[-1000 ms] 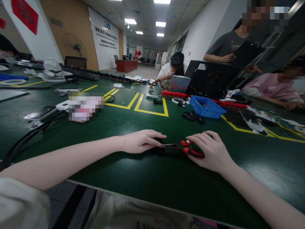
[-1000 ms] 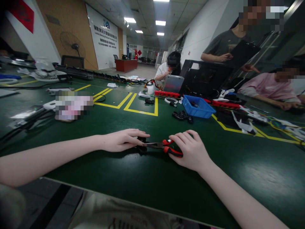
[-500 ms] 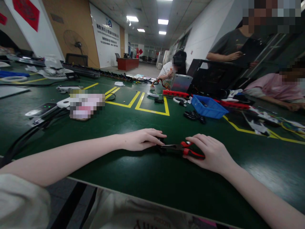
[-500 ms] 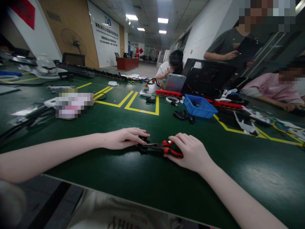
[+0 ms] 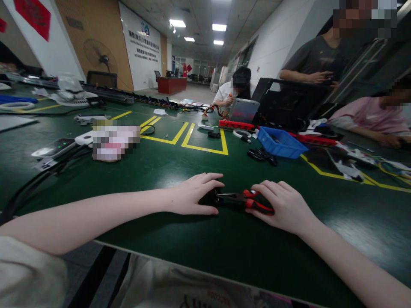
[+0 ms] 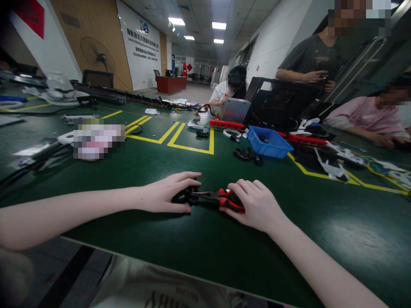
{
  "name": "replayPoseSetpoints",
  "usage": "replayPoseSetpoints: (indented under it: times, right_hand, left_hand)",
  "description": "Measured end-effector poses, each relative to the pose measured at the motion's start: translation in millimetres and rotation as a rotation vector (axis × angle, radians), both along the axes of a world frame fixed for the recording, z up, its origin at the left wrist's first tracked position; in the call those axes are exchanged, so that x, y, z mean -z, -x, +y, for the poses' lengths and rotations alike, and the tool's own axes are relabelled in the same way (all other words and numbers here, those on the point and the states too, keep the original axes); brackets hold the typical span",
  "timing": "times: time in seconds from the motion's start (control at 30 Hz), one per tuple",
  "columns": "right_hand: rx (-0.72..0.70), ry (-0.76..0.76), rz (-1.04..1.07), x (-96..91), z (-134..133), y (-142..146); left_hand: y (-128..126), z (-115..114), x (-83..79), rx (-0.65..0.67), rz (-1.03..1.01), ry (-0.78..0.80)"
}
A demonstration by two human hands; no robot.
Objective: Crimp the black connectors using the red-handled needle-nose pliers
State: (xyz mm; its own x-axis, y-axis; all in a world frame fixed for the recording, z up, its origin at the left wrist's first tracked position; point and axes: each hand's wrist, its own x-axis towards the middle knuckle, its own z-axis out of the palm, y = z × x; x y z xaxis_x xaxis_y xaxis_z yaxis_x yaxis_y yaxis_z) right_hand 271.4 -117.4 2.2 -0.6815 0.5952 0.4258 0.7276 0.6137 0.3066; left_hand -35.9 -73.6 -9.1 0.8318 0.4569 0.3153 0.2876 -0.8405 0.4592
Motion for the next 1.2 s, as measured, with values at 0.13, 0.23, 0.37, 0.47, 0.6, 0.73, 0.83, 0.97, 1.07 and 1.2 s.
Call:
replayPoseSetpoints:
  times: [0.13,0.23,0.37,0.47,0.6,0.73,0.83,0.97,1.07,1.2]
  right_hand:
    - [-0.003,0.000,-0.002,-1.1,-0.4,2.3]
    - [0.004,0.019,0.009,-2.4,-2.0,5.4]
    - [-0.008,0.019,0.026,-3.0,-3.8,7.0]
    - [-0.024,0.000,0.029,-3.0,-4.3,6.5]
    - [-0.054,-0.045,0.029,-3.5,-5.0,6.4]
    - [-0.075,-0.056,0.029,-3.2,-4.9,6.3]
    - [-0.082,-0.051,0.029,-1.9,-4.2,5.0]
    - [-0.081,-0.043,0.021,-0.7,-4.0,4.7]
    - [-0.086,-0.009,0.026,-1.3,-4.3,6.7]
    - [-0.073,0.038,0.035,-2.6,-4.2,9.4]
  left_hand:
    - [-4.4,-5.3,3.9,-0.074,-0.013,0.015]
    - [-4.6,-2.9,3.3,-0.130,-0.003,0.030]
    - [-3.6,-0.1,1.4,-0.118,0.024,-0.018]
    - [-3.1,-0.2,-0.1,-0.071,0.018,-0.031]
    - [-2.2,-0.3,-2.5,-0.020,0.014,-0.014]
    - [-1.0,0.6,-4.4,0.028,0.015,0.014]
    - [-0.2,1.4,-4.7,0.054,0.002,0.023]
    - [-0.2,3.0,-4.0,0.062,-0.009,0.025]
    - [-1.1,3.9,-3.0,0.060,-0.018,0.022]
    - [-2.7,3.7,-1.4,0.059,-0.028,-0.027]
